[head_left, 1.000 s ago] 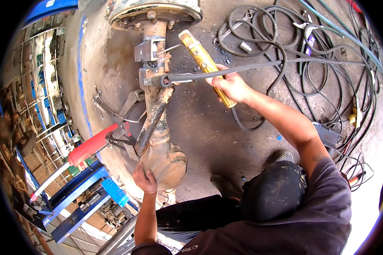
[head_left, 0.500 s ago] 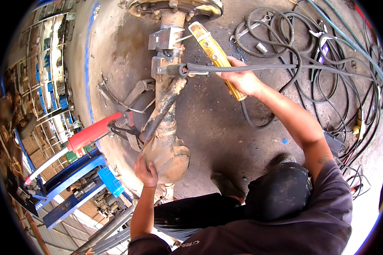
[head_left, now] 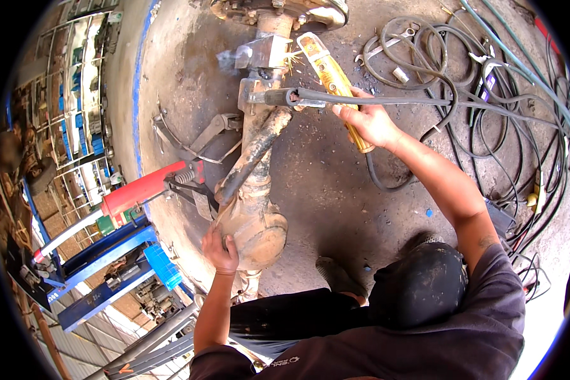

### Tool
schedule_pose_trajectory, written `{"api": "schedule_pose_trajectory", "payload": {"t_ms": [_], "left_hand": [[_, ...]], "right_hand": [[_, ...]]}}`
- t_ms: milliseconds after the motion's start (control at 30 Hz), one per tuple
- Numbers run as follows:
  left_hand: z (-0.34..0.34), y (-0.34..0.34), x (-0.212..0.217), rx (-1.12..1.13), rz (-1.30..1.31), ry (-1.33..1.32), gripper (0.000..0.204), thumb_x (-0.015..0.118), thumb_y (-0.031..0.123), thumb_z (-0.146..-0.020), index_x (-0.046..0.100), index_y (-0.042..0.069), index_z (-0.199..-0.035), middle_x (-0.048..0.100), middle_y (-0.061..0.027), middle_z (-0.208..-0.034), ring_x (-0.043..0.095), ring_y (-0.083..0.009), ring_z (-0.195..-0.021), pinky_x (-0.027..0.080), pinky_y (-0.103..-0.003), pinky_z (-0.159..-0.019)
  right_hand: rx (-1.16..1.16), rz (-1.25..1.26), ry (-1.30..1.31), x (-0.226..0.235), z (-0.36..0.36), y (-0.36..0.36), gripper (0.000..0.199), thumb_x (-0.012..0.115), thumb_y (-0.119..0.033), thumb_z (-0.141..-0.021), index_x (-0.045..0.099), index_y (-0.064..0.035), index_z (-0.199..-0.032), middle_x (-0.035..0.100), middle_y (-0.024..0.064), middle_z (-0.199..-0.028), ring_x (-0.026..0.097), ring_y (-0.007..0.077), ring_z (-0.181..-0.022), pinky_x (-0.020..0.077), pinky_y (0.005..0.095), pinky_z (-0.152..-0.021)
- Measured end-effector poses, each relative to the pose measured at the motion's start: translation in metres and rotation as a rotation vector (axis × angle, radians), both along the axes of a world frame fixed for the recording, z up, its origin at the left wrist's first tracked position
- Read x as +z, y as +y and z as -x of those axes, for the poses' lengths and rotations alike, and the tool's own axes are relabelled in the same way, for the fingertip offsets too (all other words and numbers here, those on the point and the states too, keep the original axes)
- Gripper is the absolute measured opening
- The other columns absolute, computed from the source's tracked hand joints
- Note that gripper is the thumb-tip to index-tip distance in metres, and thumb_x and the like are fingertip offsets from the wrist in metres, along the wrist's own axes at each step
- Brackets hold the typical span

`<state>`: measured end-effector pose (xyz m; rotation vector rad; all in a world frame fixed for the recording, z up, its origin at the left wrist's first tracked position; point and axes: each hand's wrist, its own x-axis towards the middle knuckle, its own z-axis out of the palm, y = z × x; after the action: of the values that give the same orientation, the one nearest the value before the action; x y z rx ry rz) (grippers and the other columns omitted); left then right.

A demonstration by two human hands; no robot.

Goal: The person welds a metal bracket onto a vehicle axle assembly using a handheld welding gun. They reposition the assembly and the welding machine, then use a chisel to chip away slag from the welds. Finally, they inspect the welded bracket and the axle.

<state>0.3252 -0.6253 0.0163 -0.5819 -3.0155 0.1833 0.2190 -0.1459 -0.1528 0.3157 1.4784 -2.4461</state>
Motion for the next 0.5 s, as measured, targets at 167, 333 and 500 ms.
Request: {"api": "schedule_pose_trajectory", "payload": {"t_ms": [167, 333, 500], "left_hand": [[0.000, 0.002, 0.002, 0.002, 0.000, -0.010, 0.041, 0.056, 0.023, -0.098, 0.065, -0.009, -0.121, 0.065, -0.0301, -0.125, 0.060, -0.0484, -0.110, 0.046, -0.051, -0.100], [0.000, 0.003, 0.001, -0.008, -0.006, -0.008, 0.041, 0.056, 0.024, -0.099, 0.065, -0.009, -0.121, 0.065, -0.0299, -0.124, 0.060, -0.0485, -0.110, 0.046, -0.051, -0.099], [-0.002, 0.000, 0.002, -0.006, 0.001, -0.005, 0.042, 0.055, 0.026, -0.100, 0.065, -0.008, -0.121, 0.065, -0.0296, -0.124, 0.061, -0.0482, -0.110, 0.046, -0.051, -0.099]], "right_hand": [[0.017, -0.021, 0.006, 0.000, -0.001, 0.002, 0.051, 0.072, -0.029, -0.098, 0.052, -0.0021, -0.135, 0.063, 0.0055, -0.089, 0.063, 0.0141, -0.064, 0.0549, 0.0325, -0.053], [-0.036, -0.020, 0.025, -0.001, -0.002, -0.002, 0.054, 0.071, -0.032, -0.097, 0.052, -0.0014, -0.136, 0.059, 0.0034, -0.083, 0.061, 0.0125, -0.058, 0.0533, 0.0290, -0.051], [-0.005, -0.022, 0.023, -0.008, 0.002, 0.001, 0.060, 0.071, -0.034, -0.098, 0.049, 0.0006, -0.142, 0.060, 0.0036, -0.084, 0.062, 0.0122, -0.060, 0.0539, 0.0292, -0.051]]}}
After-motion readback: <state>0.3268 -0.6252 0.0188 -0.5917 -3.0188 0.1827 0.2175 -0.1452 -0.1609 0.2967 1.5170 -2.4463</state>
